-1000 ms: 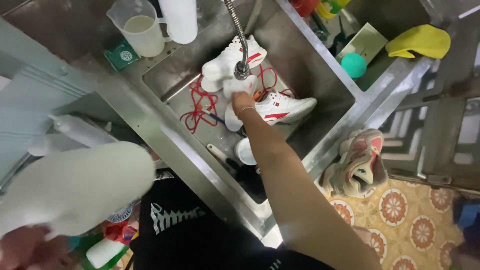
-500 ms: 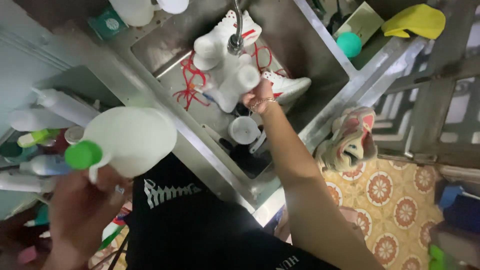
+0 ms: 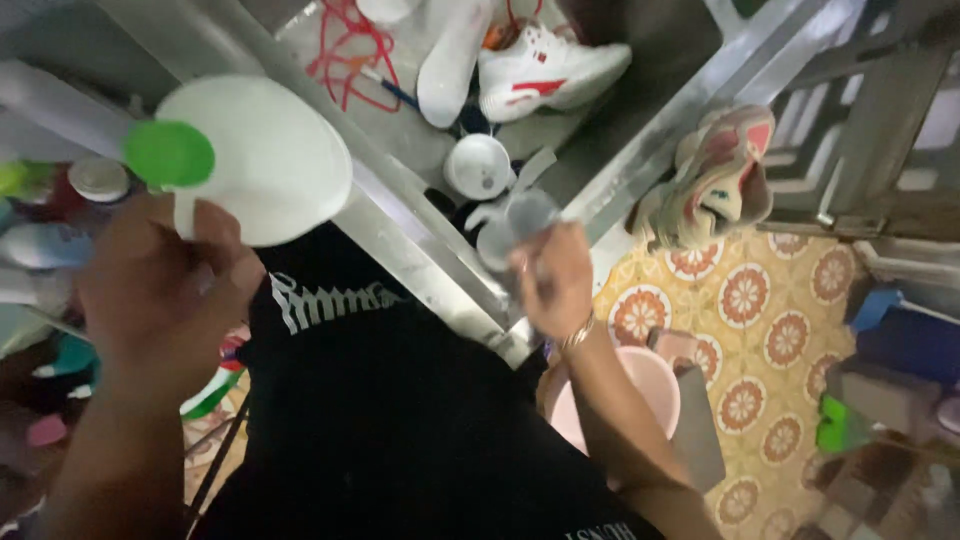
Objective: The person washes several pairs of sneakers in a sink using a sprayer, applies liquid cleaner from bottles, rubs their hands together with soap, and applies a substance to a white sneaker using a brush.
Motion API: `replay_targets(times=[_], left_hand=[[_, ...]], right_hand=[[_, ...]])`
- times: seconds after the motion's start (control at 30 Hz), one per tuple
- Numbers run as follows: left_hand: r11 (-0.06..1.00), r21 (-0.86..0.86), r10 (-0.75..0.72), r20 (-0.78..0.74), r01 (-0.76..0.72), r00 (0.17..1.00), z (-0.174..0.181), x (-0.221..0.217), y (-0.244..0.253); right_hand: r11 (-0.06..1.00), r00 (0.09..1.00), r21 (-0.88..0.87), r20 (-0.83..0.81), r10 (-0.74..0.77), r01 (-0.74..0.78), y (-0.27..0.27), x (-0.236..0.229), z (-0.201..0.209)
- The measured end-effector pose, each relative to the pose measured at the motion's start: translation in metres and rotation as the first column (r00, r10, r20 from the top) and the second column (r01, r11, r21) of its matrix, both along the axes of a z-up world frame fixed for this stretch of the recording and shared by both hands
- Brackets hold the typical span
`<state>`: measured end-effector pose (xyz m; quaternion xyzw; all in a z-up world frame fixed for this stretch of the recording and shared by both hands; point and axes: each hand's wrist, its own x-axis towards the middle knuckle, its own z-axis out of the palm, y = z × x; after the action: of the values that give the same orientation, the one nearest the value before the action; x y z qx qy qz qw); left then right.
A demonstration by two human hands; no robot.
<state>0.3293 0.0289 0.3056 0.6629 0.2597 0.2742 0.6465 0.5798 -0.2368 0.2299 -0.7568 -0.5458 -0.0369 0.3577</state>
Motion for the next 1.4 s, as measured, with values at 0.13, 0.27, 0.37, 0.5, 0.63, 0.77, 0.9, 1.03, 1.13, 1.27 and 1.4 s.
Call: replay_targets(times=[0.13,0.27,0.37,0.5,0.63,0.77,0.9,1.03,1.13,1.27,1.4], left_hand=[[1.0,-0.008,0.003,0.042,-0.002,0.999,0.005,0.015,-0.004],[0.997,-0.015,-0.077,0.053,0.078,0.996,0.015,0.024,-0.008],[0.99,-0.019,-0.14,0.05,0.141,0.989,0.013,0.03,-0.018],[0.975,-0.035,-0.213,0.092,0.217,0.973,0.011,0.036,-0.025],[0.954,-0.103,-0.271,0.109,0.282,0.956,0.007,0.038,-0.033],[0.932,-0.105,-0.34,0.079,0.347,0.937,0.011,0.042,-0.042],[0.933,-0.161,-0.33,-0.028,0.321,0.944,0.026,0.046,-0.046],[0.916,-0.042,-0.4,0.013,0.4,0.917,0.051,0.056,-0.043],[0.885,-0.036,-0.462,0.067,0.465,0.884,0.074,0.068,-0.047],[0.806,0.043,-0.591,0.118,0.59,0.798,0.111,0.084,-0.051],[0.669,-0.085,-0.692,0.292,0.739,0.66,0.14,0.104,-0.063]], right_hand=[[0.992,0.984,-0.121,0.179,-0.021,0.043,-0.024,-0.05,0.011],[0.987,0.945,-0.048,0.301,-0.132,0.153,-0.027,-0.067,0.018],[0.979,0.932,-0.044,0.316,-0.177,0.201,-0.026,-0.066,0.025],[0.979,0.935,-0.029,0.302,-0.184,0.202,-0.024,-0.061,0.035],[0.978,0.946,-0.021,0.26,-0.195,0.208,-0.026,-0.06,0.041],[0.971,0.938,0.042,0.252,-0.238,0.235,-0.033,-0.059,0.043],[0.96,0.939,0.181,0.235,-0.251,0.212,-0.039,-0.058,0.039],[0.929,0.95,0.259,0.096,-0.296,0.264,-0.037,-0.054,0.048],[0.943,0.974,0.253,-0.119,-0.193,0.218,-0.019,-0.038,0.068],[0.98,0.951,0.196,-0.309,0.027,0.036,0.006,-0.012,0.102],[0.888,0.825,0.45,-0.466,0.321,-0.091,0.018,0.002,0.121]])
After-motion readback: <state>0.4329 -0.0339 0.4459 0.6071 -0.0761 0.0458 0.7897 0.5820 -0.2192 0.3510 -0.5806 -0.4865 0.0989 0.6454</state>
